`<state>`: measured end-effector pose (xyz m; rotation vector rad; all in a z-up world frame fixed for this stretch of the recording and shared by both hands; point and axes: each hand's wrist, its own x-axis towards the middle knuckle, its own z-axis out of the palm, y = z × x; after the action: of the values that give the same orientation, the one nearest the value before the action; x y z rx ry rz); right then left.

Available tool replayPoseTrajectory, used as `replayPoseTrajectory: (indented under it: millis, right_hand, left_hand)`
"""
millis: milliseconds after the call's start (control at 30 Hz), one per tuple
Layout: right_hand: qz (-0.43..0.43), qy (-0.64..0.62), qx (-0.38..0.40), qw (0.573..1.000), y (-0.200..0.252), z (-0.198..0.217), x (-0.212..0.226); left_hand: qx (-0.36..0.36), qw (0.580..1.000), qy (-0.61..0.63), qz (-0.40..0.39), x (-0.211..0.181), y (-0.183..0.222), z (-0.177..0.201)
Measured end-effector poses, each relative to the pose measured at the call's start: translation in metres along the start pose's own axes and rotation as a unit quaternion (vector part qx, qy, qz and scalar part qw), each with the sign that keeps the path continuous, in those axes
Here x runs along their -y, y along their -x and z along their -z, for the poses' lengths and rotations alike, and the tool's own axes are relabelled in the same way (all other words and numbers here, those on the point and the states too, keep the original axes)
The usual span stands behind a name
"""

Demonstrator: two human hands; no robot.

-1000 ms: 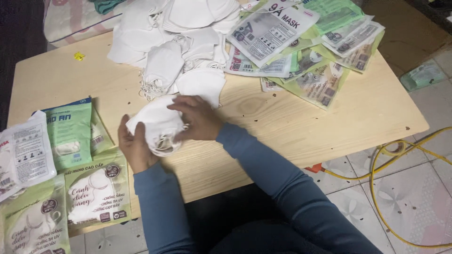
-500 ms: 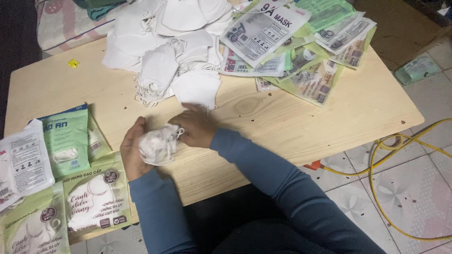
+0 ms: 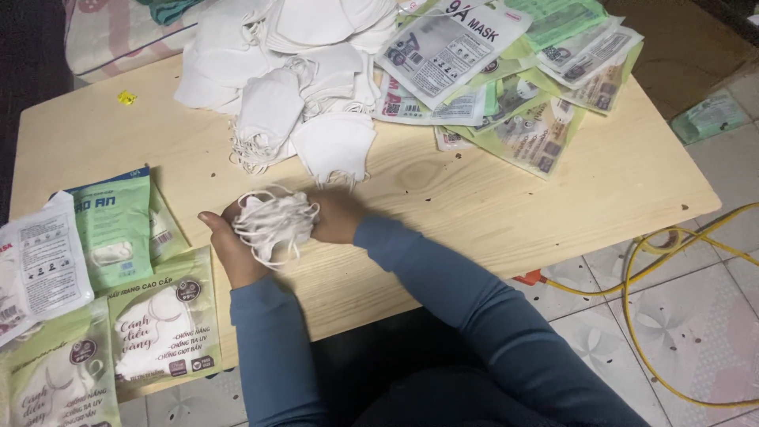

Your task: Stacking individual face masks from a pile into a neat stack

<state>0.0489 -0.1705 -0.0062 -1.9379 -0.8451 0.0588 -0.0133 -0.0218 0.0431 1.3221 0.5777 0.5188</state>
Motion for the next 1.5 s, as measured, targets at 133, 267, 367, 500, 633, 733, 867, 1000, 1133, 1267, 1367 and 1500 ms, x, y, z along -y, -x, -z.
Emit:
replayPoseTrajectory:
  millis: [133,267,367,500,633,733,867,1000,1133,1267,1367,1500]
  right_hand:
    - [0.112,0.059,-0.023,0.992,0.002,0.007,-0.015]
    - [-0.029,0.003,0.085,0.996,0.001,0.037,0.038]
    - [-0.035,0.038,0.104,0.993,0.002,0.027,0.02]
    - [-0.055,0.027,0.067,0.996,0.01,0.032,0.022]
    - [-0.04,0.015,0.078,0.996,0.003,0.025,0.019]
    - [-0.027,0.031,0.075,0.996,-0.001,0.014,0.009]
    - [-0.054,0.024,0.055,0.997,0.004,0.016,0.022]
    - [-0.008,-0.015,0.018,1.0,0.003,0.015,0.021]
    - [0.023,0.008,0.071,0.997,0.003,0.011,0.005]
    - [-0.033,-0.017,0.04,0.999,0.003,0.006,-0.001]
    - [-0.028,0.009,0.041,0.999,0.0,0.013,0.007]
    - [0.005,0.025,0.054,0.998,-0.003,0.002,-0.005]
  left_hand:
    - [-0.035,0.99,-0.103,-0.091,0.003,-0.002,0.014]
    - [-0.014,0.982,-0.184,-0.04,0.011,-0.005,0.016]
    - [-0.016,0.985,-0.173,-0.024,-0.003,0.008,0.005]
    - [-0.026,0.961,-0.234,-0.146,-0.004,0.017,0.001]
    - [-0.07,0.99,-0.096,-0.08,0.015,-0.006,0.008]
    - [-0.053,0.99,-0.13,-0.026,0.029,-0.02,0.014]
    - [-0.069,0.992,-0.069,-0.083,0.012,0.005,-0.003]
    - [-0.071,0.991,-0.041,-0.108,0.009,0.007,-0.006]
    - [-0.025,0.976,-0.211,-0.046,0.027,-0.014,0.008]
    - [-0.06,0.984,-0.148,-0.073,0.047,-0.026,0.023]
    - [-0.06,0.984,-0.147,-0.077,0.027,-0.01,0.007]
    - [-0.032,0.985,-0.165,-0.049,0.039,-0.02,0.012]
